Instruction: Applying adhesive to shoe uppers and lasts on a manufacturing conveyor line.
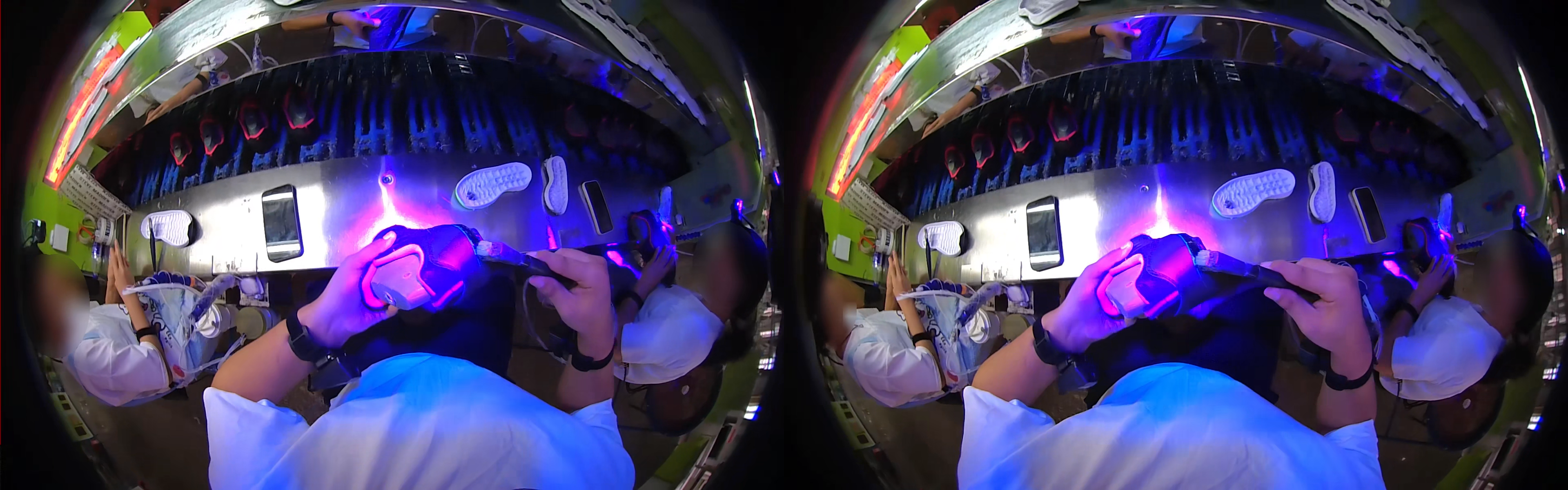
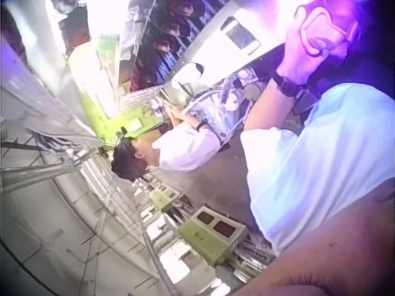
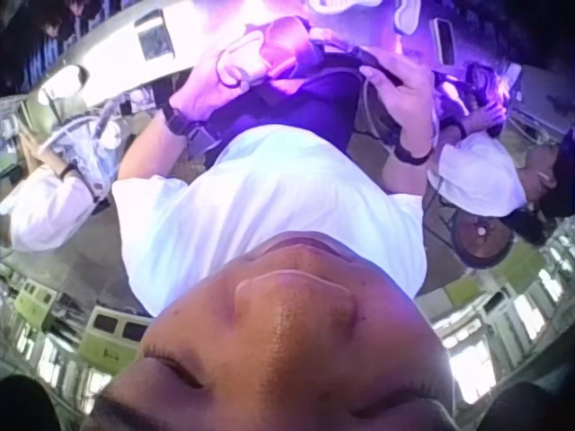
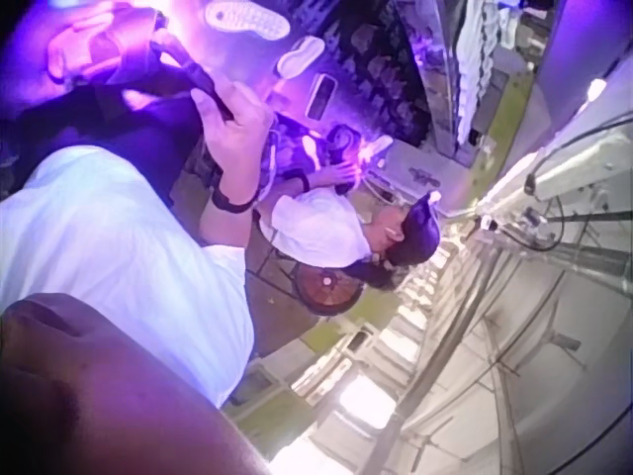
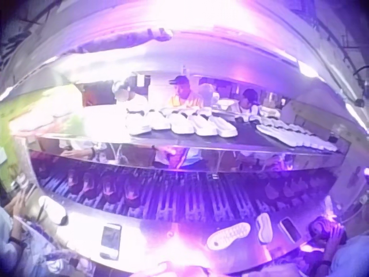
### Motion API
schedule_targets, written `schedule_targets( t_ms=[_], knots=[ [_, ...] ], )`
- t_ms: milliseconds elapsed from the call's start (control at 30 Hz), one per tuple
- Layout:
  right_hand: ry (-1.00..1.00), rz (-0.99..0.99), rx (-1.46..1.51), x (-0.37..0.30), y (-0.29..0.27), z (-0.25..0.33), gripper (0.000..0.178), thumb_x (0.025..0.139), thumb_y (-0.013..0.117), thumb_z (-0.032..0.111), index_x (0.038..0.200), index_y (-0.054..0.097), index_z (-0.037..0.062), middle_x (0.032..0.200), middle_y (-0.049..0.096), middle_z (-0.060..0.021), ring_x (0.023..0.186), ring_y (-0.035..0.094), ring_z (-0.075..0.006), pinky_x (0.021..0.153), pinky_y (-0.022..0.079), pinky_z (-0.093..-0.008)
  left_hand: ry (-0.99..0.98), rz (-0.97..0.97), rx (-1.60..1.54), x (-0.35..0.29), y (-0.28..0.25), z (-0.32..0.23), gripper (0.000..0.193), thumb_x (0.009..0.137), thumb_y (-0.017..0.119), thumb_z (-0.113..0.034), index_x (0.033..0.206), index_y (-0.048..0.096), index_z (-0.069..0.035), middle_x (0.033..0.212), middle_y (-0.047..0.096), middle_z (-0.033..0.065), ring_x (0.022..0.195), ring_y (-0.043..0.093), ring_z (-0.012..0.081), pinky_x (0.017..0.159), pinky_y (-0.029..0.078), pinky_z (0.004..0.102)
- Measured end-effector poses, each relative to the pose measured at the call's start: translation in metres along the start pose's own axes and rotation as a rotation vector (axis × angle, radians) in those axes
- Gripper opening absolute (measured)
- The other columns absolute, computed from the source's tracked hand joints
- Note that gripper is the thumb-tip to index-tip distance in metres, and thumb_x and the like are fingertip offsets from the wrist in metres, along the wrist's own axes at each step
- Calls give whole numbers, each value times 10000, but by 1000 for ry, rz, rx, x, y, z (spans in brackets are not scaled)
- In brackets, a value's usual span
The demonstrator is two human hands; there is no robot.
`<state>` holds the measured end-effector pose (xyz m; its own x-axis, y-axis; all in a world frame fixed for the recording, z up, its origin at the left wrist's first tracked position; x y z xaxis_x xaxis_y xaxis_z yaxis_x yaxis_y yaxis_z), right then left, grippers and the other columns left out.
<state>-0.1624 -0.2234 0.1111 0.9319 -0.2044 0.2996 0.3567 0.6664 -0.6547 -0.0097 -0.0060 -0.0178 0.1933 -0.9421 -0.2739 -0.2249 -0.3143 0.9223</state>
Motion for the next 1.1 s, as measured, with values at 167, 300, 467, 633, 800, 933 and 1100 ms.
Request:
schedule_targets(
  t_ms=[167,300,467,633,800,933,1100],
  knots=[
    [-132,-2,-151,26,-14,4,349,737,798,59,1081,736,60,692,602,-83,557,561,-193,525,409,-295,-213,10,-304,10,15,11,458,1021,479,-453,1295,496,-86,1114,656,178,810,717,317,558,632,307],
    [-150,-8,-150,42,-10,-12,338,741,800,63,1073,738,58,692,603,-81,555,548,-187,520,405,-296,-325,-37,-501,17,7,15,654,978,509,-530,1377,419,-20,1180,599,235,865,698,369,641,645,353],
    [-98,33,-42,57,1,-44,354,707,779,22,1056,723,-8,758,662,-104,653,630,-212,602,457,-294,-368,47,-681,38,-6,24,753,952,543,-547,1381,387,53,1153,577,281,915,678,367,666,632,349],
    [-59,34,37,66,17,-65,341,715,783,43,1047,726,-13,745,650,-97,660,622,-195,602,450,-297,-566,106,-932,45,-1,31,824,937,574,-549,1399,356,98,1085,574,272,874,649,311,697,611,333],
    [-36,11,98,48,39,-74,356,722,804,62,1070,736,33,905,715,-108,798,688,-221,727,521,-308,-529,128,-901,39,-8,38,775,939,574,-538,1448,362,7,1097,579,249,915,642,301,707,600,317],
    [21,-17,195,7,56,-97,349,749,785,65,1088,722,8,979,729,-121,902,703,-216,831,526,-325,-338,365,-540,37,2,10,592,1029,461,-363,1475,345,9,1275,566,219,1083,627,283,946,545,404],
    [346,-31,100,45,65,-114,343,934,672,130,1249,651,-4,1019,739,-127,931,679,-151,830,518,-319,-14,101,149,63,0,-33,509,976,592,-240,1417,447,-32,1307,605,150,1196,604,264,1055,468,429]
  ],
)
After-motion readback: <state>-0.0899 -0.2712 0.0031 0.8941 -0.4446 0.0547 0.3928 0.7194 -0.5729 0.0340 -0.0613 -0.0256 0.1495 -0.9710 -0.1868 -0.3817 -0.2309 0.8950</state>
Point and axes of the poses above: each hand's wrist, its own x-axis towards the middle knuckle, its own y-axis out of the palm, z = x × y, the point moved 5 cm from there along x, towards the middle knuckle
